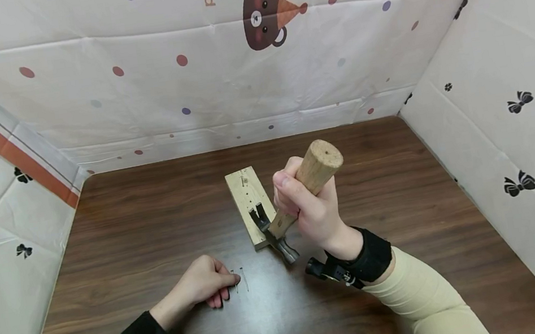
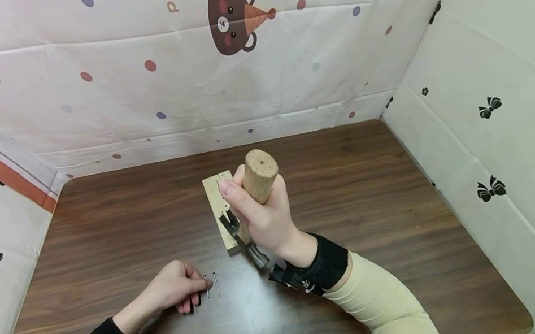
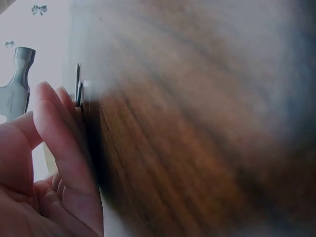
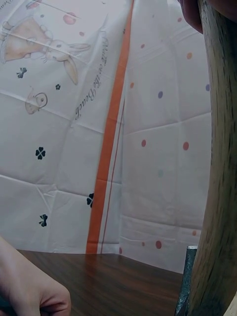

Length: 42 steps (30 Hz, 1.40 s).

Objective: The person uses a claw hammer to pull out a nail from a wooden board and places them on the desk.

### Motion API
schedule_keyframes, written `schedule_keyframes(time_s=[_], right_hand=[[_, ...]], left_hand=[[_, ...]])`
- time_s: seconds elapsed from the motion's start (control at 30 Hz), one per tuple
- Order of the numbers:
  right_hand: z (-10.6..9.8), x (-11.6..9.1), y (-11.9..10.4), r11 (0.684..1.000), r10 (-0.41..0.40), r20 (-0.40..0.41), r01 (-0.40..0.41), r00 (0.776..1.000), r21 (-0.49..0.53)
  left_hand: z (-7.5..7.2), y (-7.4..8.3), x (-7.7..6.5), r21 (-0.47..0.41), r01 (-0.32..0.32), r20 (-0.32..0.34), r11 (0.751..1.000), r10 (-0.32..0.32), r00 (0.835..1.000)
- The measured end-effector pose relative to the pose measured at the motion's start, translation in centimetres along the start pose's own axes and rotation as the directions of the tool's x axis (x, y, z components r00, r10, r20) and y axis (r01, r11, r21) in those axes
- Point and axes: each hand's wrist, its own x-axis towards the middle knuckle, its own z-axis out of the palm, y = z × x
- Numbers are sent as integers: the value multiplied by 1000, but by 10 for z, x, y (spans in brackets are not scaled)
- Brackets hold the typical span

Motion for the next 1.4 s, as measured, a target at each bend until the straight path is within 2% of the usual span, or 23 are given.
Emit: schedule_keyframes(time_s=[0.2,0.5,1.07,1.27,1.33,1.4], right_hand=[[0,0,0,1000,1,1,-1,1000,-9],[1,2,-1,1000,6,-1,-6,1000,-11],[0,4,-1,1000,24,-1,-24,1000,-14],[0,6,-1,999,27,0,-27,1000,-26],[0,7,0,998,42,-11,-42,999,-44],[-2,8,1,996,64,-28,-65,998,-67]], left_hand=[[1,1,0,14,1,-10,1000,-1,1000],[-3,-4,1,-9,10,18,1000,-10,1000],[-6,-6,2,-46,-19,45,999,21,999],[-10,-9,3,-89,-24,79,996,31,996],[-11,-11,3,-83,-45,67,996,50,996],[-12,-11,4,-66,-76,30,995,78,997]])
